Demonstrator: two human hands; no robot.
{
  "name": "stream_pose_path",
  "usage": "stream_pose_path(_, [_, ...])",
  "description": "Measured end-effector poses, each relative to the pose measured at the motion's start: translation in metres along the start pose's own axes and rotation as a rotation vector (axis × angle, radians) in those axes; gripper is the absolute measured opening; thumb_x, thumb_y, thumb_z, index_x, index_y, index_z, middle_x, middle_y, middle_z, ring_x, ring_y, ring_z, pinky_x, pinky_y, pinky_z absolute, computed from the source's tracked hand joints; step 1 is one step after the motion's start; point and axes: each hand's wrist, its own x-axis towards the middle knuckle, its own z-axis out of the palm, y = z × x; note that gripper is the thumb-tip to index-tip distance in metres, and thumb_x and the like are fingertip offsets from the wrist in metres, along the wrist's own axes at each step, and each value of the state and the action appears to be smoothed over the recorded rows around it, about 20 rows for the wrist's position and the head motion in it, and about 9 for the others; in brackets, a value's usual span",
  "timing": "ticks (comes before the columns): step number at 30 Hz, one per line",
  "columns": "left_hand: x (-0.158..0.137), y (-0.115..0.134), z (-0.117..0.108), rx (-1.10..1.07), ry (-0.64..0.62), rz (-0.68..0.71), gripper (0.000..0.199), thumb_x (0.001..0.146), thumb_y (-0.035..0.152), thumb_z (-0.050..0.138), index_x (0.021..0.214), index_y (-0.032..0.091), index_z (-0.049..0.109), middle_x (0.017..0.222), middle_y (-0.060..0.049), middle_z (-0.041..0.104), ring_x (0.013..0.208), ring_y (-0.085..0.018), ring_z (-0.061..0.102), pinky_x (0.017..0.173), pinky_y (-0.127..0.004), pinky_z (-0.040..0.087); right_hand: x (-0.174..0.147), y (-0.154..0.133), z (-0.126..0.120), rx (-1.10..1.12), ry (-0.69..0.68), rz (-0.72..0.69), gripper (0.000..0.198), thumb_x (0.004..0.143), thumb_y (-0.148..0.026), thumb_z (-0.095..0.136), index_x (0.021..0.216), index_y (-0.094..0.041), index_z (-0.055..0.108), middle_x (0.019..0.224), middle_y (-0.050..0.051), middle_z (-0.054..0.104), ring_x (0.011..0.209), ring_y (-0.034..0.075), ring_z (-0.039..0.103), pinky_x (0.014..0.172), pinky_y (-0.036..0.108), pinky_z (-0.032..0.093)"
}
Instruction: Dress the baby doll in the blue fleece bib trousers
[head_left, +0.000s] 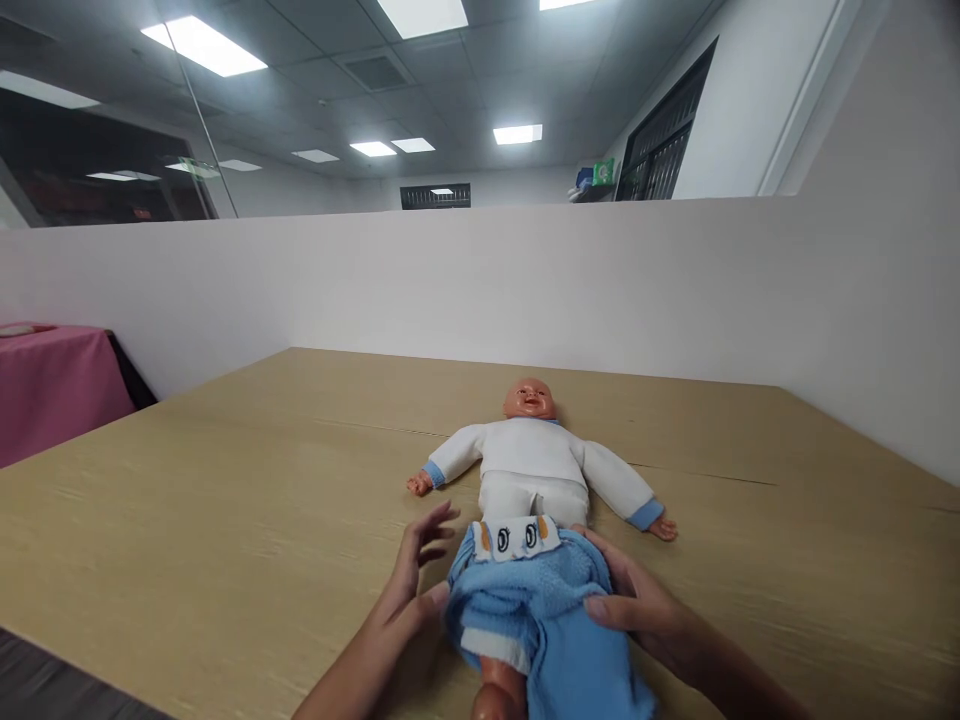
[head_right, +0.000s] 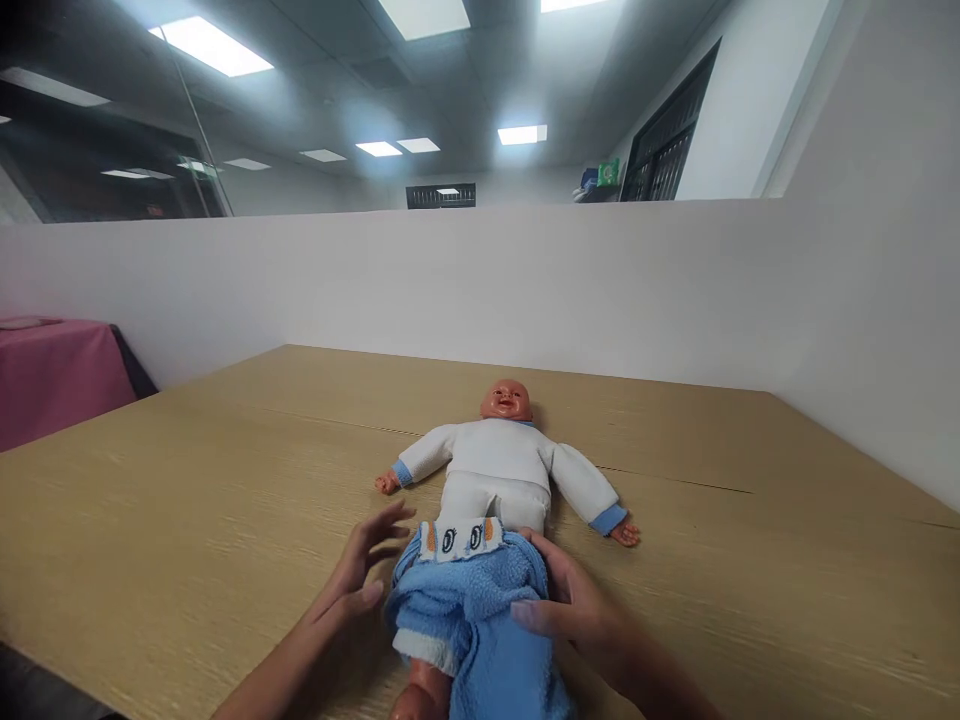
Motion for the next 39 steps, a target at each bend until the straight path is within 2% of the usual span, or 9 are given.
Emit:
stream_pose_path(3, [0.019, 0.041, 0.000, 0.264, -0.102, -0.032, 0.056, 0.104, 0.050, 0.054, 0.156, 0.031, 0.048, 0.165, -0.008, 0.043, 0.155, -0.030, 0.034, 0.130, -0.045, 0.023, -0.001, 0.008, -0.004, 0.075, 0.060, -0.004, 0.078, 0.074, -0.051, 0.090, 0.142, -0.026, 0.061, 0.144, 0.012, 0.067, 0.141, 0.035, 0.057, 0.123, 0.052, 0.036])
stream_pose_path(7, [0.062, 0.086, 0.008, 0.495, -0.358, 0.098, 0.056, 0.091, 0.050, 0.073, 0.142, 0.030, 0.066, 0.135, -0.009, 0.068, 0.128, -0.032, 0.056, 0.112, -0.040, 0.044, 0.001, 0.012, -0.003, 0.132, 0.076, -0.068, 0.071, 0.075, -0.049, 0.091, 0.137, -0.026, 0.064, 0.139, 0.012, 0.070, 0.137, 0.034, 0.060, 0.120, 0.052, 0.040])
stream_pose_path(10, [0.099, 0.099, 0.014, 0.584, -0.448, 0.117, 0.056, 0.078, 0.053, 0.083, 0.128, 0.029, 0.076, 0.112, -0.007, 0.076, 0.106, -0.031, 0.065, 0.089, -0.032, 0.051, 0.003, 0.009, -0.001, 0.135, 0.070, -0.092, 0.071, 0.075, -0.051, 0.091, 0.136, -0.024, 0.065, 0.134, 0.013, 0.073, 0.134, 0.034, 0.063, 0.117, 0.052, 0.044])
stream_pose_path(14, [0.142, 0.102, 0.026, 0.635, -0.884, -0.059, 0.053, 0.072, 0.069, 0.082, 0.103, 0.026, 0.080, 0.083, 0.000, 0.073, 0.078, -0.022, 0.066, 0.064, -0.027, 0.047, 0.004, -0.002, 0.000, 0.048, 0.050, -0.094, 0.072, 0.073, -0.054, 0.091, 0.134, -0.024, 0.068, 0.128, 0.011, 0.075, 0.129, 0.033, 0.065, 0.114, 0.049, 0.047])
stream_pose_path(16, [0.156, 0.099, 0.034, 0.523, -1.005, -0.184, 0.051, 0.071, 0.067, 0.085, 0.097, 0.024, 0.077, 0.082, 0.002, 0.072, 0.074, -0.020, 0.065, 0.058, -0.025, 0.046, 0.002, -0.009, -0.002, -0.047, -0.020, -0.086, 0.070, 0.076, -0.057, 0.088, 0.134, -0.024, 0.069, 0.125, 0.010, 0.076, 0.126, 0.033, 0.066, 0.111, 0.048, 0.049])
stream_pose_path(23, [0.164, 0.075, 0.052, 0.196, -1.116, -0.216, 0.038, 0.068, 0.043, 0.094, 0.092, 0.024, 0.071, 0.082, 0.005, 0.071, 0.072, -0.015, 0.063, 0.063, -0.023, 0.052, -0.010, -0.022, -0.022, -0.295, -0.139, 0.060, 0.067, 0.080, -0.068, 0.080, 0.126, -0.020, 0.074, 0.111, 0.008, 0.079, 0.110, 0.033, 0.072, 0.100, 0.045, 0.054])
stream_pose_path(27, [0.161, 0.057, 0.059, 0.088, -1.164, -0.233, 0.048, 0.057, 0.034, 0.101, 0.091, 0.024, 0.069, 0.083, 0.007, 0.070, 0.076, -0.016, 0.063, 0.071, -0.024, 0.055, -0.012, -0.013, -0.018, -0.027, -0.015, -0.005, 0.059, 0.078, -0.067, 0.081, 0.118, -0.023, 0.078, 0.100, 0.006, 0.080, 0.096, 0.027, 0.074, 0.086, 0.035, 0.054])
stream_pose_path(31, [0.161, 0.042, 0.057, 0.006, -1.234, -0.319, 0.048, 0.058, 0.034, 0.100, 0.096, 0.024, 0.073, 0.094, 0.005, 0.075, 0.083, -0.018, 0.068, 0.084, -0.029, 0.059, -0.009, -0.013, -0.002, 0.210, -0.025, -0.032, 0.049, 0.081, -0.057, 0.081, 0.119, -0.026, 0.077, 0.096, 0.006, 0.079, 0.096, 0.027, 0.075, 0.090, 0.036, 0.054])
stream_pose_path(39, [0.161, 0.010, 0.042, -0.044, -1.190, -0.464, 0.058, 0.043, 0.038, 0.106, 0.090, 0.019, 0.077, 0.087, 0.003, 0.078, 0.073, -0.016, 0.068, 0.076, -0.025, 0.062, -0.002, -0.011, -0.005, -0.091, 0.017, -0.023, 0.038, 0.090, -0.054, 0.080, 0.108, -0.021, 0.072, 0.095, 0.000, 0.065, 0.092, 0.018, 0.060, 0.084, 0.027, 0.047])
